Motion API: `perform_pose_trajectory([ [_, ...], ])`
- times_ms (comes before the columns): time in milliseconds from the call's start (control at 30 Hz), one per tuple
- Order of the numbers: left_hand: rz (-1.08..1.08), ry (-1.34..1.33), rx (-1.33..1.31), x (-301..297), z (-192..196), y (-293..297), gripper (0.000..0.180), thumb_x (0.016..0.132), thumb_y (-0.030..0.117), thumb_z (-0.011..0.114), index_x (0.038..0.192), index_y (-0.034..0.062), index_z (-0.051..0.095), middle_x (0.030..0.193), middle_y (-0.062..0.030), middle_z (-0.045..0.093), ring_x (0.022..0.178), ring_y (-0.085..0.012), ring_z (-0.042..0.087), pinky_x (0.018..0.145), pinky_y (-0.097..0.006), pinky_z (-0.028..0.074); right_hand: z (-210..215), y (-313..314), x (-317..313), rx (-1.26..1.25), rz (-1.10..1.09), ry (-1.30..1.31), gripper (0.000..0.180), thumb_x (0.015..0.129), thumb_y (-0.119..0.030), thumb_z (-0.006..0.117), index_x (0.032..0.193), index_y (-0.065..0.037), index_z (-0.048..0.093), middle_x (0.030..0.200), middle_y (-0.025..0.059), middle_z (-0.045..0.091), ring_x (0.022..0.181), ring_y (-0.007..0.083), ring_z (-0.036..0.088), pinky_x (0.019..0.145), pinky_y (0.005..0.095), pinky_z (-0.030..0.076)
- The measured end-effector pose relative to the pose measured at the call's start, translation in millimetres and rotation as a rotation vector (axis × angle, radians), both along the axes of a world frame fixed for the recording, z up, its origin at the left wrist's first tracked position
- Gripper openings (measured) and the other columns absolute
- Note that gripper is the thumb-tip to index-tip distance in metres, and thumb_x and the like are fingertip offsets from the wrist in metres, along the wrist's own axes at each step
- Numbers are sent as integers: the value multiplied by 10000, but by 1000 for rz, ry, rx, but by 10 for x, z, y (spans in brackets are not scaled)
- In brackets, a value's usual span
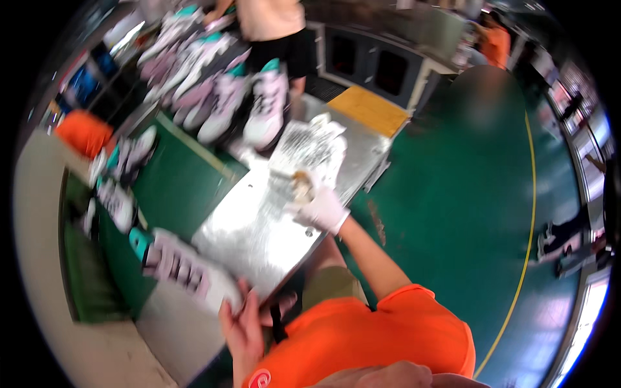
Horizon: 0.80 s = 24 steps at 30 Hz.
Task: The person injects a liquid substance into the seams of white and pink sneakers using a syringe. They handle the shoes one at a time, rotating them to access different areas, and place them on a metal table after treatment.
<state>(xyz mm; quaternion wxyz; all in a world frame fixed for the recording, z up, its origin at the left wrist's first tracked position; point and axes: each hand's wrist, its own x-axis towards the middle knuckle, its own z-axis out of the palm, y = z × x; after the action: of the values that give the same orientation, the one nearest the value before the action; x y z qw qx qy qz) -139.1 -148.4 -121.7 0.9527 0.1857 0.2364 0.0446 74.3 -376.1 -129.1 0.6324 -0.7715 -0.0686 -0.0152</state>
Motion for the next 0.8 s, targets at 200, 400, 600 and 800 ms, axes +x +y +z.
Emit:
perform_pose_trajectory([
  [200,-899,-348,957,176,798,-93,296,990,157,514,1238,2,563,1206,-148,636,1089,-227,620,939,-311,468,127,218,-413,143,162,131,738,657,-83,802,1304,-11,455,1110,82,562,987,165,581,840,282,500],
  [400,-306,-443,2810,948,1634,879,786,660,352,806,1338,98,499,1442,-139,424,1412,-375,260,1133,-455,269,355,-240,-519,-5,138,-54,625,696,-2,701,1272,-25,459,1040,69,566,896,148,595,758,268,524],
  [600,-567,-397,2624,607,1429,1849,886,474,98,839,1276,-23,482,1271,-218,518,1237,-447,428,1118,-555,239,260,24,-228,-270,121,71,835,654,-239,843,1340,-20,421,1044,162,636,855,252,606,807,365,517],
  [800,-196,-586,2817,474,816,2246,882,587,260,876,1284,-48,432,1262,-222,502,1221,-436,429,1080,-567,291,-146,-631,-286,718,276,139,710,792,-122,708,1399,-33,351,1191,184,600,737,153,628,635,266,542],
])
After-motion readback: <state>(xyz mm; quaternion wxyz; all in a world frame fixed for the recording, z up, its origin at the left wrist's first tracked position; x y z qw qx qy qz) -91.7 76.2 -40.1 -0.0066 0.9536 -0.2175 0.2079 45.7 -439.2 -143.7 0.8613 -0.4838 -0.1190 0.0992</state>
